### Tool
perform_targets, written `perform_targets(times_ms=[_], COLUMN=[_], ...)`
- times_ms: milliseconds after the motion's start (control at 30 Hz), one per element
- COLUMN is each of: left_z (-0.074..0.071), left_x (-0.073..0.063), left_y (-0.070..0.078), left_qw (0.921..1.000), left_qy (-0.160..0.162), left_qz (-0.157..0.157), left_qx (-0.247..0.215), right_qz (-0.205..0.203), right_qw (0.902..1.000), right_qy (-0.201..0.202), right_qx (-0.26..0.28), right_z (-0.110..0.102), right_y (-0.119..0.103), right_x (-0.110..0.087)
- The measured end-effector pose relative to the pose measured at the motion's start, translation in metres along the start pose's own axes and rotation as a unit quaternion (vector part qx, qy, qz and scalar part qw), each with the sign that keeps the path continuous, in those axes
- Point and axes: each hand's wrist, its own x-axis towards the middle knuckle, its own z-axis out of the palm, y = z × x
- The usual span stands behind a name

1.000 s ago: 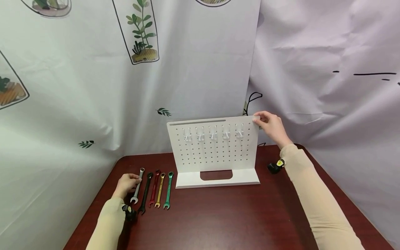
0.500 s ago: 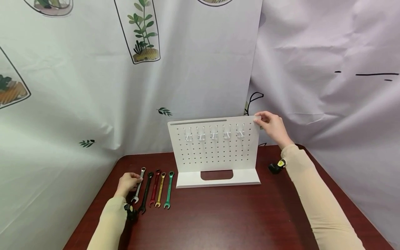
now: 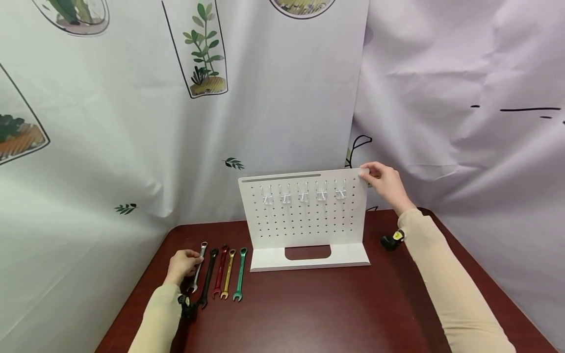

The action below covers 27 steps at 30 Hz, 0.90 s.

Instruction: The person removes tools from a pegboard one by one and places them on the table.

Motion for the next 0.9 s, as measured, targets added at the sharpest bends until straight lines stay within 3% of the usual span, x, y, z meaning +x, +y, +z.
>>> perform_targets(times_ms=[900], left_z=[0.0010], left_x=[-0.0033], left_y=[0.0006], left_qw=[1.0000], left_qy=[0.005], left_qz=[-0.004], left_qx=[-0.001], right_qz=[0.001], right_qw=[0.9999], right_qy=[0.007], right_qx=[-0.013], right_z=[0.0013], right_y=[-0.0028], right_x=[0.0003])
